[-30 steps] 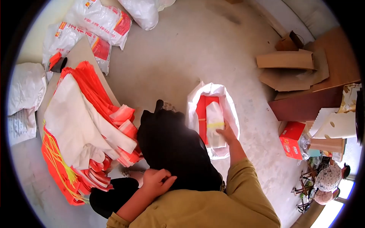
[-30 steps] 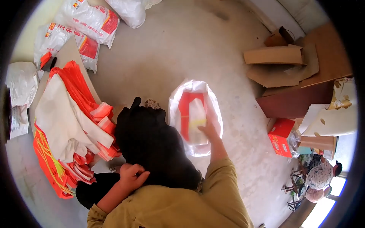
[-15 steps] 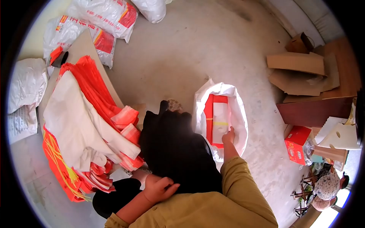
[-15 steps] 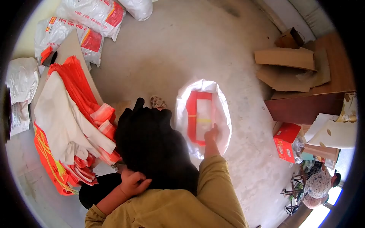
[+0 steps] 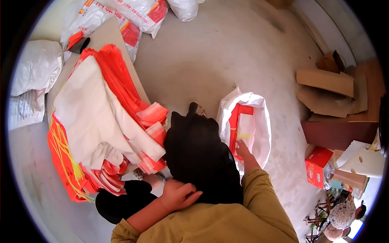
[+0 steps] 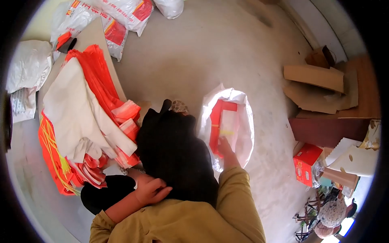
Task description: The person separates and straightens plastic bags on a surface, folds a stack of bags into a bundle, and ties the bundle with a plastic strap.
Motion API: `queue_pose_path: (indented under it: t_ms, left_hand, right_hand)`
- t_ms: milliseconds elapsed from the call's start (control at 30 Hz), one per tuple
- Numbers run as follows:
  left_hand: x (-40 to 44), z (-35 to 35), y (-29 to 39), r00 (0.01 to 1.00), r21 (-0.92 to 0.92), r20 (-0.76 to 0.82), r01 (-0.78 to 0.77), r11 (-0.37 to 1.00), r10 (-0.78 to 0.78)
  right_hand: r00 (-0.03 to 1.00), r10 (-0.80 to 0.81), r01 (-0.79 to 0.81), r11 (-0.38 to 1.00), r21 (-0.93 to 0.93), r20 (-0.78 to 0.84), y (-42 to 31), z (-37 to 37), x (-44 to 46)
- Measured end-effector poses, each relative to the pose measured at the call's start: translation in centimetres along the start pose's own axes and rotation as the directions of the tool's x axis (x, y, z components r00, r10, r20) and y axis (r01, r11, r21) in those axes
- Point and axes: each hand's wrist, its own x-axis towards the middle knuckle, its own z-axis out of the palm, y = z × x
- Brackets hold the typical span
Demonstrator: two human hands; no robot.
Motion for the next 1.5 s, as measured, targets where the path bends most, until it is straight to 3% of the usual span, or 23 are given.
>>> queue_pose_path:
  t_ms: [200,233,267,300,367,400,433,500,533,567,633,767,833,900,933,967,1000,1067,1200,1233,1333,1367,1500]
  left_hand:
    - [-0.5,0.5,-0.2,1.000,-0.034,-0.005,0.024,0.999,-0.025]
    - [-0.6,0.5,-0.2,0.999,-0.038,-0.007,0.038,0.999,-0.038]
    - [-0.6,0.5,-0.1,1.000,-0.005,-0.004,0.014,1.000,-0.014]
    - [-0.6,0.6,0.0,1.000,0.032,-0.001,-0.005,0.999,0.005]
    - [-0.6,0.1,0.1,0.998,0.114,0.044,-0.042,0.993,0.037]
    - [-0.7,-0.1,0.1,0.995,0.151,0.085,-0.062,0.987,0.049]
    - [-0.9,-0.6,0.0,0.990,0.183,0.128,-0.082,0.980,0.059]
    - [-1.1,-2.5,-0.2,0.980,0.179,0.092,-0.189,0.966,0.175]
    - [-1.0,-3.6,-0.4,0.969,0.177,0.078,-0.245,0.953,0.235]
    - [-1.2,-4.9,-0.7,0.969,0.257,0.058,-0.246,0.934,0.239]
    - [-2.1,-8.5,-1.6,0.967,0.407,0.021,-0.240,0.881,0.254]
    - [-4.1,-17.3,-3.3,0.911,0.611,-0.341,0.025,0.791,0.234]
    - [-5.1,-21.4,-3.8,0.834,0.585,-0.529,0.222,0.780,0.159]
    - [-5.8,-24.5,-4.9,0.620,0.428,-0.775,0.370,0.824,0.124]
    - [-6.1,-25.5,-5.1,0.478,0.205,-0.878,0.434,0.877,-0.031]
    - [-7.1,-26.4,-7.7,0.371,-0.002,-0.920,0.315,0.949,-0.125]
    - [-8.0,-26.8,-8.9,0.306,-0.056,-0.939,0.310,0.949,-0.156]
    - [-9.3,-27.3,-10.6,0.173,-0.167,-0.959,0.288,0.943,-0.223]
    - [-10.0,-27.6,-10.5,0.285,-0.297,-0.853,0.426,0.854,-0.438]
    - [-10.4,-27.6,-10.8,0.360,-0.187,-0.850,0.477,0.859,-0.385]
    - [-10.4,-27.8,-9.5,0.348,-0.343,-0.793,0.423,0.839,-0.500]
    - [-10.1,-27.9,-8.6,0.299,-0.433,-0.762,0.423,0.796,-0.574]
    - [-10.3,-28.0,-8.1,0.307,-0.524,-0.735,0.310,0.793,-0.605]
  right_hand:
    - [0.999,0.021,-0.024,0.998,0.065,0.039,0.3,0.4,-1.0]
    - [0.999,-0.044,0.043,0.996,0.074,0.020,1.9,1.6,0.5]
    - [0.996,-0.071,0.076,0.994,0.084,-0.058,3.4,2.5,1.8]
    - [0.993,0.046,-0.017,0.967,0.255,-0.108,3.7,2.7,2.6]
    - [0.929,-0.104,0.156,0.981,0.120,-0.355,1.1,0.2,3.2]
    - [0.924,-0.068,0.216,0.904,0.368,-0.377,1.0,-0.5,5.0]
    - [0.894,-0.009,0.180,0.923,0.341,-0.448,-3.9,-3.5,3.4]
    - [0.901,-0.038,0.256,0.852,0.457,-0.433,-9.9,-8.4,3.4]
    - [0.896,-0.106,0.270,0.902,0.338,-0.431,-15.1,-11.8,1.4]
    - [0.861,-0.185,0.401,0.820,0.409,-0.474,-17.8,-13.5,1.9]
    - [0.865,-0.214,0.461,0.698,0.548,-0.455,-27.7,-17.7,-1.9]
    - [0.725,-0.555,0.687,0.538,0.488,-0.408,-42.2,-21.4,-8.7]
    - [0.624,-0.730,0.766,0.500,0.404,-0.279,-48.1,-20.8,-12.2]
    - [0.531,-0.841,0.827,0.488,0.281,-0.102,-53.4,-19.2,-15.8]
    - [0.500,-0.866,0.848,0.486,0.211,-0.018,-55.9,-17.9,-17.3]
    - [0.342,-0.940,0.938,0.342,0.063,0.004,-58.0,-16.5,-17.9]
    - [0.178,-0.983,0.982,0.174,-0.079,0.050,-59.8,-15.1,-18.2]
    - [0.097,-0.990,0.986,0.081,-0.147,0.106,-62.6,-12.1,-18.9]
    - [0.002,-0.985,0.980,-0.034,-0.198,0.175,-65.0,-7.8,-17.9]
    - [0.016,-0.984,0.977,-0.021,-0.211,0.175,-65.3,-7.2,-17.9]
    - [0.051,-0.983,0.969,0.005,-0.249,0.178,-65.5,-6.7,-17.8]
    - [0.049,-0.981,0.966,0.000,-0.258,0.187,-65.7,-6.9,-18.1]
    - [0.033,-0.978,0.948,-0.035,-0.316,0.207,-65.9,-6.8,-17.9]
